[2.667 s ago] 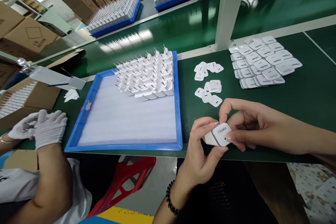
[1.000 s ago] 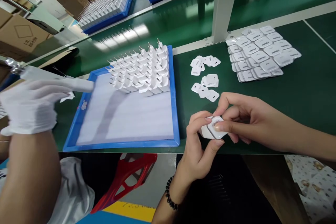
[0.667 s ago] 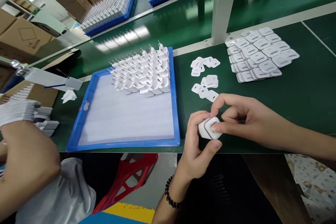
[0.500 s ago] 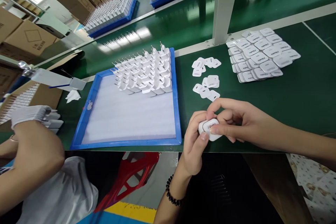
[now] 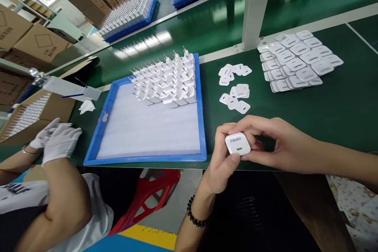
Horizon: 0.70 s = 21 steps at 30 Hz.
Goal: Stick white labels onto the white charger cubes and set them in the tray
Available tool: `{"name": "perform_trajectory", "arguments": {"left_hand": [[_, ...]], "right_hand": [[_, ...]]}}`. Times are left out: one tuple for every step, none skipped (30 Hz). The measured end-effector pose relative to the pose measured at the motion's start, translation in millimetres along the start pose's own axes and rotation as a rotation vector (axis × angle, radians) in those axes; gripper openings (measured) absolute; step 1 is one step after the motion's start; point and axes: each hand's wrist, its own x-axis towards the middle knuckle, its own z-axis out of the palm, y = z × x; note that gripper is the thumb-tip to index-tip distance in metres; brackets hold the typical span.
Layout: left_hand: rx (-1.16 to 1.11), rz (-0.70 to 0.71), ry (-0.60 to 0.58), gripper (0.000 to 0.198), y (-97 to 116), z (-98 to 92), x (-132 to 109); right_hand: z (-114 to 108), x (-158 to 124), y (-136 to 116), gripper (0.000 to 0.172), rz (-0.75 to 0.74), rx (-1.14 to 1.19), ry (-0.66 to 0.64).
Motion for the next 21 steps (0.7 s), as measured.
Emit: {"name": "perform_trajectory", "arguments": {"left_hand": [[0.011, -0.009, -0.015, 0.042, 0, 0.3, 0], [0.023, -0.009, -0.025, 0.042, 0, 0.7, 0], [0.036, -0.005, -0.028, 0.042, 0, 1.3, 1], [0.046, 0.000, -0.025, 0.042, 0, 2.0, 2], [0.056, 0.011, -0.022, 0.042, 0, 2.9, 3], [0.065, 0.027, -0.019, 0.043, 1, 3.9, 4], [0.076, 0.042, -0.017, 0.043, 1, 5.0, 5], [0.090, 0.057, -0.014, 0.043, 2, 6.1, 6], [0.109, 0.070, -0.005, 0.041, 2, 7.1, 6], [0.137, 0.082, 0.013, 0.039, 2, 8.0, 6], [0.175, 0.095, 0.043, 0.037, 2, 8.7, 5], [0.215, 0.110, 0.085, 0.034, 3, 9.1, 5], [0.253, 0.130, 0.129, 0.032, 2, 9.2, 4], [0.284, 0.150, 0.171, 0.030, 2, 9.1, 3], [0.306, 0.164, 0.204, 0.030, 1, 8.6, 3], [0.317, 0.169, 0.223, 0.030, 0, 8.1, 3], [0.314, 0.166, 0.235, 0.031, -1, 7.4, 4], [0.302, 0.158, 0.241, 0.031, -2, 6.9, 5], [0.282, 0.148, 0.247, 0.030, -3, 6.5, 6], [0.258, 0.142, 0.254, 0.029, -4, 6.4, 7], [0.241, 0.147, 0.261, 0.029, -4, 6.5, 8]], "right_hand": [[1, 0, 0, 0.014, 0.001, -0.006, 0.001], [1, 0, 0, 0.014, -0.005, -0.011, 0.004], [2, -1, 0, 0.013, -0.014, -0.020, 0.006], [3, -2, 1, 0.012, -0.028, -0.033, 0.003], [4, -3, 1, 0.013, -0.042, -0.055, -0.006], [5, -3, 2, 0.014, -0.056, -0.087, -0.012], [6, -4, 3, 0.017, -0.075, -0.125, -0.017], [8, -5, 4, 0.019, -0.102, -0.167, -0.018], [9, -5, 5, 0.022, -0.135, -0.211, -0.013], [11, -6, 6, 0.025, -0.178, -0.249, -0.002], [13, -6, 8, 0.026, -0.228, -0.281, 0.018], [14, -6, 10, 0.028, -0.280, -0.306, 0.040], [15, -6, 12, 0.029, -0.328, -0.326, 0.061], [17, -5, 14, 0.028, -0.368, -0.341, 0.080], [17, -4, 16, 0.025, -0.394, -0.354, 0.088], [18, -3, 18, 0.022, -0.402, -0.366, 0.079], [18, -1, 19, 0.020, -0.391, -0.374, 0.060], [18, 2, 19, 0.018, -0.358, -0.371, 0.027], [16, 4, 18, 0.017, -0.309, -0.354, -0.013], [14, 6, 16, 0.018, -0.255, -0.319, -0.056], [10, 8, 14, 0.021, -0.210, -0.270, -0.100]]}}
